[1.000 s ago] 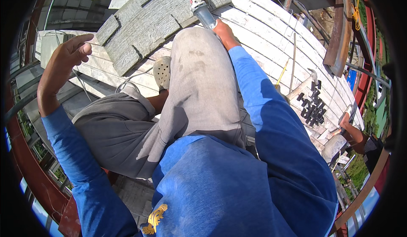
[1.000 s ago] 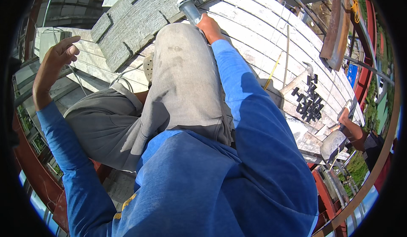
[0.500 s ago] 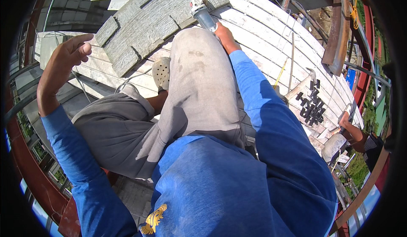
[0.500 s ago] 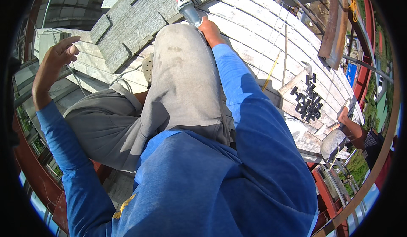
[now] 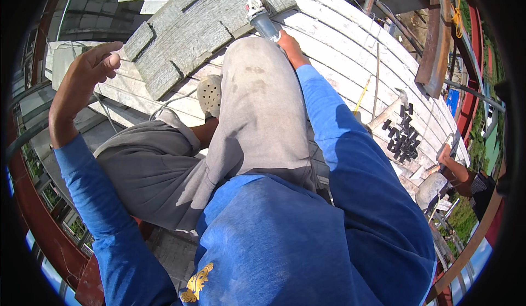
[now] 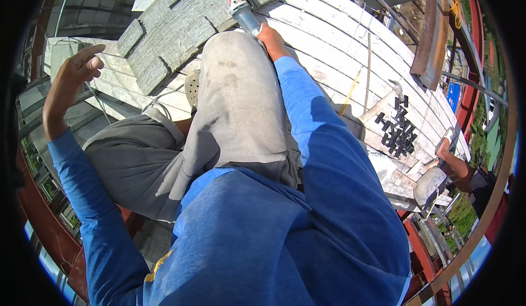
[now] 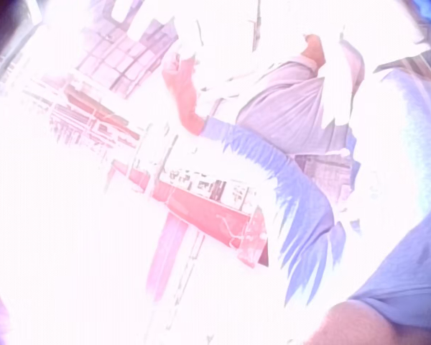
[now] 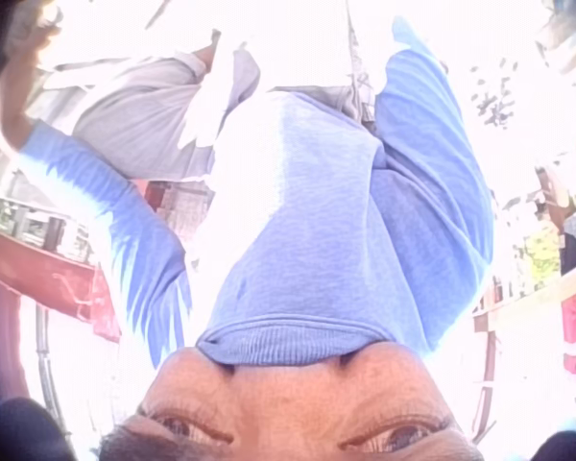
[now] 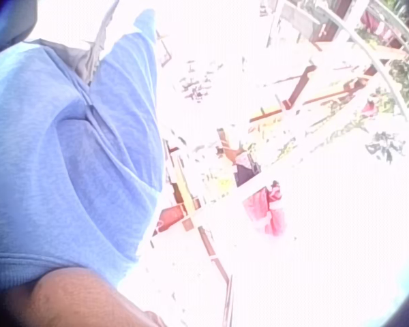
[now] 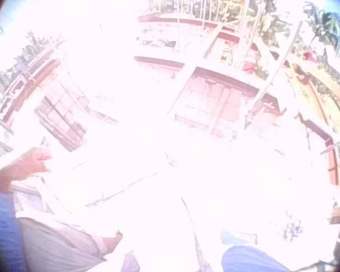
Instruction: The person uses an angle grinder to cut a rectangular concrete tile resting on wooden planks. The person holds the tile with the left hand while guiding the grinder with the right hand, creating a straight cut line. Dust is visible during the cutting process.
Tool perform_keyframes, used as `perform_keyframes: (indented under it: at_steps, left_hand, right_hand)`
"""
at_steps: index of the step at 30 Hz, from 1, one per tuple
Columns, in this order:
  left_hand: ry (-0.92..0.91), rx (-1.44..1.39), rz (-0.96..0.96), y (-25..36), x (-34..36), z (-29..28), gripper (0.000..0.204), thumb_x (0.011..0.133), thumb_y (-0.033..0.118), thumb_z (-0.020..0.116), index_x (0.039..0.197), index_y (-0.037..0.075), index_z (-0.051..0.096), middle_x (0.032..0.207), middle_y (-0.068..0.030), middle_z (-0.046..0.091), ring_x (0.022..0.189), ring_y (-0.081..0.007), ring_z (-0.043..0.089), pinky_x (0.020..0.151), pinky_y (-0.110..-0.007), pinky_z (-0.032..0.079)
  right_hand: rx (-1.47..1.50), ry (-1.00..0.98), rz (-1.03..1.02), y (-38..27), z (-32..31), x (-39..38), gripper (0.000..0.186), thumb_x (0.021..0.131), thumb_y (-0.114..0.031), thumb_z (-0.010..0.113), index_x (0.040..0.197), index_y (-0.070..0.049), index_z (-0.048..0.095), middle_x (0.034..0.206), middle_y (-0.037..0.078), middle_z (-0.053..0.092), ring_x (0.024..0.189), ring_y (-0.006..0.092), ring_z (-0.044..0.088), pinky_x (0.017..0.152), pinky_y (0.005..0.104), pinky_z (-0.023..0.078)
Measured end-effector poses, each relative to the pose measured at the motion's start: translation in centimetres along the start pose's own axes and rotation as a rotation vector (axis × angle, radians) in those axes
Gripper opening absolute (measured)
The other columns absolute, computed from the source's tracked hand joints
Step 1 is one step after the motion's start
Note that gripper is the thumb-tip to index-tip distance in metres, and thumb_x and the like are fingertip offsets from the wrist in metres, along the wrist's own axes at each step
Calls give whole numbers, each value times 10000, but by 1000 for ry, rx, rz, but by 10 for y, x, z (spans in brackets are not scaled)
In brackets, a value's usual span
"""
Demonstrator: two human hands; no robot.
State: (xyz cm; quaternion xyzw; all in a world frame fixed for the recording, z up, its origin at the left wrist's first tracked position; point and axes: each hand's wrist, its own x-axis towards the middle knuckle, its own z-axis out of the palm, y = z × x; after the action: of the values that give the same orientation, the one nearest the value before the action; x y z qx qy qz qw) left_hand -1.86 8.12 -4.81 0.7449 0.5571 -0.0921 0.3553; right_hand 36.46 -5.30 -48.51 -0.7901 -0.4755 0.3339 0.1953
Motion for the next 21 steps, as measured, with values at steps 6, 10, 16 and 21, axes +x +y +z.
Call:
perform_keyframes:
  at_steps: [6,10,16,21]
  left_hand:
    - [8,3,-22,0,-3,1,944,959,721,728,1506,-44,636,1122,-126,735,978,-187,639,924,-351,528]
    - [15,2,-28,-3,-3,2,936,961,716,729,1506,-39,638,1124,-130,736,979,-190,640,933,-361,530]
    - [2,30,-46,-3,-3,0,957,952,737,720,1508,-37,638,1144,-147,742,986,-200,651,961,-375,539]
    - [9,34,-45,-5,-4,1,978,940,762,709,1508,-31,641,1141,-149,742,988,-206,658,964,-380,542]
  right_hand:
    - [0,15,-20,6,0,-4,556,866,-370,848,1223,15,667,1125,315,775,1106,485,753,944,533,594]
    - [4,23,-38,9,-1,-9,451,901,-277,812,1204,22,663,1110,326,770,1096,485,754,928,543,594]
    - [-16,13,-12,5,-5,-17,381,927,-234,785,1183,22,664,1095,319,773,1074,483,760,921,544,594]
    - [-21,19,-9,8,-3,-16,391,931,-252,783,1191,18,671,1105,319,774,1086,484,759,935,541,594]
